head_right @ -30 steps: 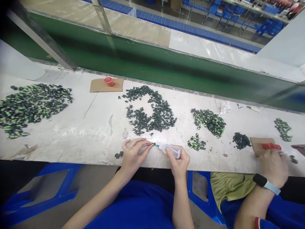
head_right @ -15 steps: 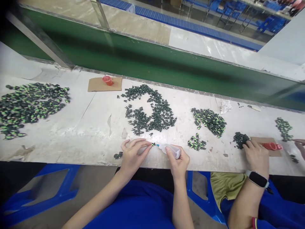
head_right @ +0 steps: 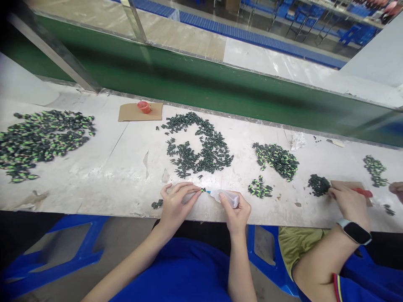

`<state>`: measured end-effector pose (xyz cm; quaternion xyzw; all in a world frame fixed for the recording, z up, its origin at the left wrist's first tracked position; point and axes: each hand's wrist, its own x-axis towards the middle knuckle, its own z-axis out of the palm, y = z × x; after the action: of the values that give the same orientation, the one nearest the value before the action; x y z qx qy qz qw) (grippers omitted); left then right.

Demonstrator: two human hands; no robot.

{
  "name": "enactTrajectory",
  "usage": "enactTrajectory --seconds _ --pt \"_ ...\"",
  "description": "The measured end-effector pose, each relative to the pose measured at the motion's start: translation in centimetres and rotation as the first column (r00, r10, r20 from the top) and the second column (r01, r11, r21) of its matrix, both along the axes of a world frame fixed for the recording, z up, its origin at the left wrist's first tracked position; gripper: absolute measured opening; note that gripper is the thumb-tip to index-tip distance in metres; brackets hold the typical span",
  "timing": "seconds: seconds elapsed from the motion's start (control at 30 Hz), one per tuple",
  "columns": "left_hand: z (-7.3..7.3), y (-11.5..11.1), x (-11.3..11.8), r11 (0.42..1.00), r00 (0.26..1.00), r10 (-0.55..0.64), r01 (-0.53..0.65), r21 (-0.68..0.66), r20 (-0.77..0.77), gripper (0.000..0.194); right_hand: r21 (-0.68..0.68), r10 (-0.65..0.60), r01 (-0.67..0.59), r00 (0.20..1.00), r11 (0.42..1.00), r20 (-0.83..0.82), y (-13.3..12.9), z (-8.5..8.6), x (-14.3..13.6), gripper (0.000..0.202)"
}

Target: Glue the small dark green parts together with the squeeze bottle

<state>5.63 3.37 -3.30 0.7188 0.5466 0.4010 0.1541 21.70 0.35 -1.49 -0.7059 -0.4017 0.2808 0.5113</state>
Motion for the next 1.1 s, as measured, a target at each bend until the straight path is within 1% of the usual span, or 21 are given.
enactTrajectory --seconds 0.3,0.37,0.47,0.57,0.7,0.8,0.87,0.93,0.97,1.0,1.03,1.07,1.1 --pt "-0.3 -0.1 0.0 1.0 1.0 0.005 -0.005 -0.023 0.009 0.008 0.014 -0.032 0.033 0.999 0.999 -0.018 0.0 -0.2 0.1 0.027" --pt "-0.2 -0.1 0.0 0.999 1.0 0.002 -0.001 -0.046 0.016 0.009 0.06 -0.076 0.078 0.996 0.995 -0.044 0.0 -0.5 0.3 0.027" --pt "-0.1 -0.1 -0.1 0.997 1.0 -0.014 0.016 -0.074 0.023 0.007 0.158 -0.165 0.183 0.979 0.97 -0.121 0.1 -1.0 0.8 0.027" --pt "-0.1 -0.1 -0.3 0.995 0.999 -0.036 0.038 -0.089 0.02 0.007 0.214 -0.203 0.236 0.965 0.948 -0.166 0.9 -1.1 1.4 0.035" --pt "-0.2 -0.2 -0.4 0.996 0.999 -0.047 0.049 -0.073 0.028 0.008 0.259 -0.179 0.216 0.971 0.941 -0.158 2.8 -1.1 2.0 0.048" --pt "-0.5 -0.3 -0.4 0.998 0.999 -0.039 0.04 -0.043 0.025 0.015 0.211 -0.154 0.181 0.978 0.961 -0.138 3.8 -1.6 2.3 0.051" --pt "-0.7 -0.3 -0.3 0.999 0.999 -0.031 0.031 -0.019 0.009 0.019 0.186 -0.14 0.161 0.982 0.969 -0.123 3.9 -1.8 2.2 0.054" --pt "-0.8 -0.2 -0.2 1.0 0.999 -0.026 0.027 0.003 -0.02 0.021 0.202 -0.122 0.132 0.991 0.971 -0.061 3.4 -1.9 2.1 0.062" --pt "-0.8 -0.2 -0.1 1.0 0.999 -0.027 0.027 0.01 -0.037 0.019 0.233 -0.133 0.129 0.991 0.964 0.0 2.9 -1.7 2.0 0.067" --pt "-0.9 -0.1 0.0 0.999 0.998 -0.029 0.03 0.013 -0.054 0.016 0.282 -0.171 0.141 0.982 0.949 0.082 2.4 -1.5 1.8 0.07" --pt "-0.9 -0.1 0.0 0.999 0.997 -0.033 0.034 0.014 -0.068 0.011 0.346 -0.225 0.153 0.958 0.926 0.178 1.7 -1.2 1.6 0.069" --pt "-0.9 0.0 0.0 0.999 0.997 -0.035 0.036 0.013 -0.075 0.008 0.413 -0.284 0.154 0.918 0.898 0.276 1.2 -0.8 1.4 0.062" --pt "-0.9 0.0 0.0 0.999 0.997 -0.035 0.035 0.011 -0.072 0.007 0.462 -0.306 0.11 0.876 0.88 0.374 0.7 -0.4 1.1 0.049"
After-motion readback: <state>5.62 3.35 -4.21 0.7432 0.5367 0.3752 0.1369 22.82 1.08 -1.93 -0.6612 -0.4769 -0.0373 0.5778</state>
